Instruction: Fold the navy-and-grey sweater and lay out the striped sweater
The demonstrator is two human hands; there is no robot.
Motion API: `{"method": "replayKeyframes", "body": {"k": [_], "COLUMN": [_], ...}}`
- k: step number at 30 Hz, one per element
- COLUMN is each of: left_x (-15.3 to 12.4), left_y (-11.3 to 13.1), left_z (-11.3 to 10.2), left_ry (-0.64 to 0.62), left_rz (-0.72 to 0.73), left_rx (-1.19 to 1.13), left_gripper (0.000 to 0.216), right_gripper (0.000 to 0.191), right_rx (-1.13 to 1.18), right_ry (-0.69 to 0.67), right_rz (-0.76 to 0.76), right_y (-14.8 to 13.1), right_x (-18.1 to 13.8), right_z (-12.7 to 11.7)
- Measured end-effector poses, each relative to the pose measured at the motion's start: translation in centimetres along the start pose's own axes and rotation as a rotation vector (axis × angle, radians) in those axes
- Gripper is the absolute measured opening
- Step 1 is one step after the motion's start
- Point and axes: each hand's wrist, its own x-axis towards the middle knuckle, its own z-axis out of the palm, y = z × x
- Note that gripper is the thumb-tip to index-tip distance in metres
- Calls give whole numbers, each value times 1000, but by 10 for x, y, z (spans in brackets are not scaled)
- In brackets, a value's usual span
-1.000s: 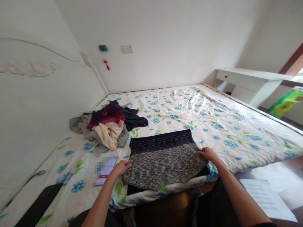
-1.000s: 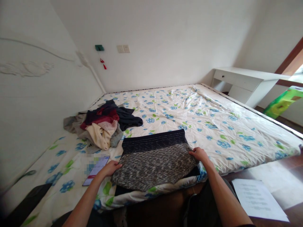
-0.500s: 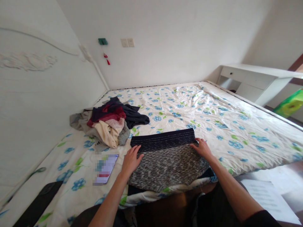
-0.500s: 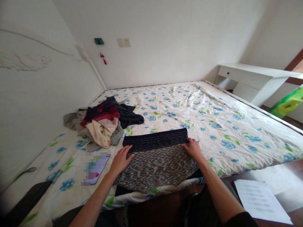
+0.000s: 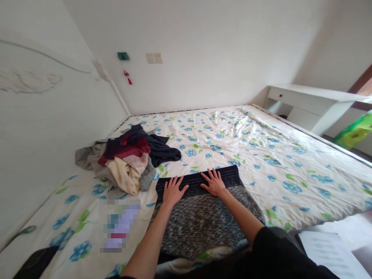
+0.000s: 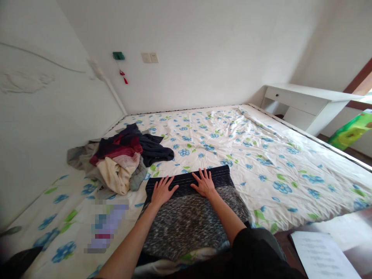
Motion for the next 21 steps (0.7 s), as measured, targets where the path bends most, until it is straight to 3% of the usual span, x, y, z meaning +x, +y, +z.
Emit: {"method": "replayKeyframes", "body": {"k": [5, 9, 14, 18, 21], "left_x": [12, 9, -4, -26, -47], "left_y": [-81, -100, -102, -111, -110], "left_z": [8, 13, 18, 18, 12], "left_ry": [-38, -36, 2, 156, 247], "left_rz": [-132, -157, -254, -293, -362], "left_rx": [-6, -28, -140, -352, -561], "left_gripper": [76, 76, 81, 85, 86], "right_gripper": [83, 78, 83, 92, 83], "right_rx": [-22, 4, 91, 125, 267], "right_ry": [14, -1, -14, 117, 130], "right_rz": [229, 421, 509, 540, 603], "right_y": [87, 139, 160, 162, 168], "right_x": [-3, -16, -44, -65, -81], "right_z": [-1, -6, -1, 0, -8]}}
